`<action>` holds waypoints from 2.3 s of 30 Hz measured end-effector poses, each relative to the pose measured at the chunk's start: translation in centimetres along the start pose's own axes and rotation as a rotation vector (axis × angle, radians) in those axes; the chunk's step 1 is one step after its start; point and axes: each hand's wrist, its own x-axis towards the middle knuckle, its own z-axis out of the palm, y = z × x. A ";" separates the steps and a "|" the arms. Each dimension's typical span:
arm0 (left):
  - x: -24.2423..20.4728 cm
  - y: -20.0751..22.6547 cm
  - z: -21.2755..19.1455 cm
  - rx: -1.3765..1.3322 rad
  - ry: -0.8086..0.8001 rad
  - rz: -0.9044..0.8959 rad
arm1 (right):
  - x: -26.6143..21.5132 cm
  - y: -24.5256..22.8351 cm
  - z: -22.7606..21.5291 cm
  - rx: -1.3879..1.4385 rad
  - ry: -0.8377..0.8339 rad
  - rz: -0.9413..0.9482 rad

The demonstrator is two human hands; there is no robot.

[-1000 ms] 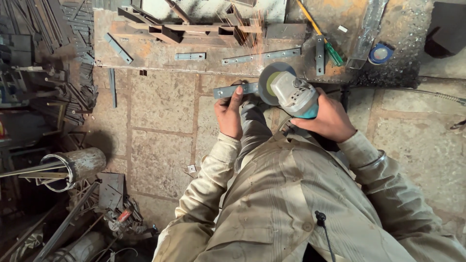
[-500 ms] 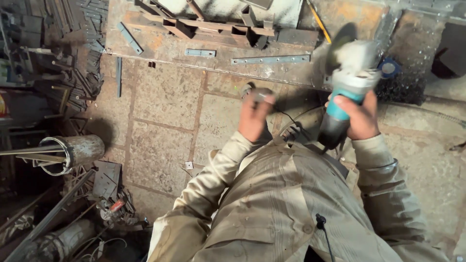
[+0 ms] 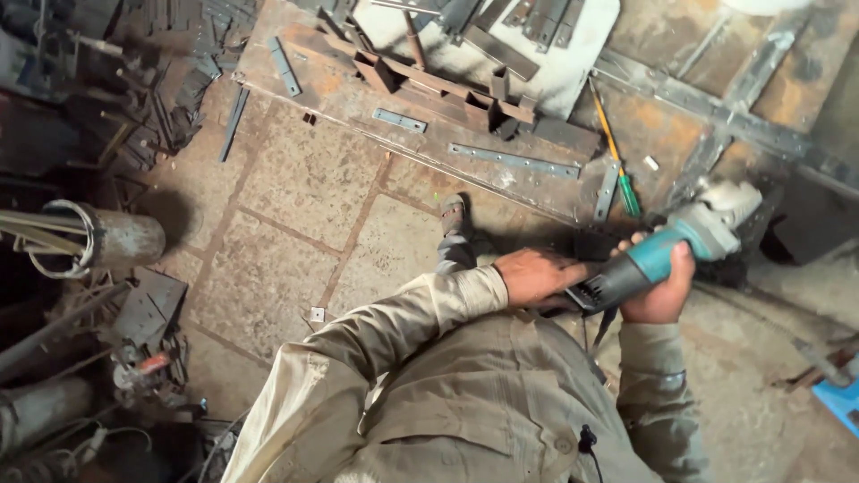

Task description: The recorder measures, marks, and grinds small metal hinge components in a metalworking workshop.

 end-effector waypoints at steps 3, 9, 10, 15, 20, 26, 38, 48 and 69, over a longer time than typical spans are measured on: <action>-0.2 -0.1 -0.2 -0.005 -0.038 -0.027 | 0.0 0.1 0.0 0.014 -0.013 -0.034; -0.5 0.2 -2.8 -0.124 0.015 -0.153 | 1.8 -0.1 2.7 -0.004 -0.120 -0.008; -0.6 0.1 -3.2 -0.144 0.028 -0.178 | 2.4 0.0 3.5 -0.013 -0.125 -0.007; -2.0 -0.9 -5.4 -0.192 0.189 -0.226 | 5.7 0.6 7.5 -0.014 -0.231 0.046; -4.1 -3.4 -6.3 -0.627 0.459 -0.445 | 8.2 2.0 15.6 -0.187 -0.431 0.051; -7.8 -9.0 -8.3 -0.865 0.617 -0.347 | 9.8 6.1 25.7 -0.282 -0.674 0.251; -18.8 -19.4 -18.3 -0.858 1.121 -0.626 | 20.3 27.0 38.2 -0.487 -0.688 0.674; -30.0 -42.9 -26.1 -0.238 0.968 -1.521 | 20.6 30.9 21.7 -0.853 -0.461 0.648; -32.0 -48.0 -26.9 0.136 0.756 -1.468 | 19.8 29.1 7.4 -1.119 -0.493 0.474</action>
